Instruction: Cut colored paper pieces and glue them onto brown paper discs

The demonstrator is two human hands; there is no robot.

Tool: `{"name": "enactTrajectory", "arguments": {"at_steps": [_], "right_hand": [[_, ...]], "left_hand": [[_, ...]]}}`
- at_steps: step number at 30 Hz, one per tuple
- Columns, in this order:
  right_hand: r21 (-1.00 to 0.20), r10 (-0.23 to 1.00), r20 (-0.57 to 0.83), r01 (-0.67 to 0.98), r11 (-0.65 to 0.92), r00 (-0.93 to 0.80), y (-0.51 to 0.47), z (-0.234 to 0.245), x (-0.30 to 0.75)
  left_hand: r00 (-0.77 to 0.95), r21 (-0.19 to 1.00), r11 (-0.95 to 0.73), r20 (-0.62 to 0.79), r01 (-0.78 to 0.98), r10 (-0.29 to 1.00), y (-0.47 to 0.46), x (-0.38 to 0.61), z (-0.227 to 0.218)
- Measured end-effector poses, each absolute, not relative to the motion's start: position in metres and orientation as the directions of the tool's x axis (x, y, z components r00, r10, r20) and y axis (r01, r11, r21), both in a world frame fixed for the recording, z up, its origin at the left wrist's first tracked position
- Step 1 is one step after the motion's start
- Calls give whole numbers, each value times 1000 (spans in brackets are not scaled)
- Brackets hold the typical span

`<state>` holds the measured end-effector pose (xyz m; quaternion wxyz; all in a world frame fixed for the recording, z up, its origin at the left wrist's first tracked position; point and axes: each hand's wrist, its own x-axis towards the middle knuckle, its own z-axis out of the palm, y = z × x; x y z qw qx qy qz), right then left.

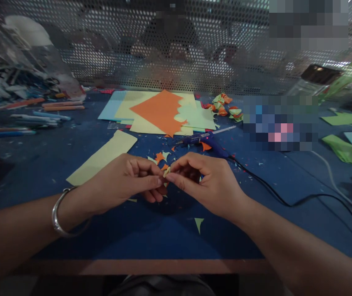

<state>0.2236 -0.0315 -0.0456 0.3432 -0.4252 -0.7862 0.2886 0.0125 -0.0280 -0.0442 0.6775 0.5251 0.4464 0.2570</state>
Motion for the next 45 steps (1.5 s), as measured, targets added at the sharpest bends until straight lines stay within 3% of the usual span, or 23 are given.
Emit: {"name": "enactTrajectory", "arguments": {"at_steps": [45], "right_hand": [[-761,873,244,475,442,-422,-32,-40,225]], "left_hand": [[562,955,244,-297,169,772,-30,11,-44]]}}
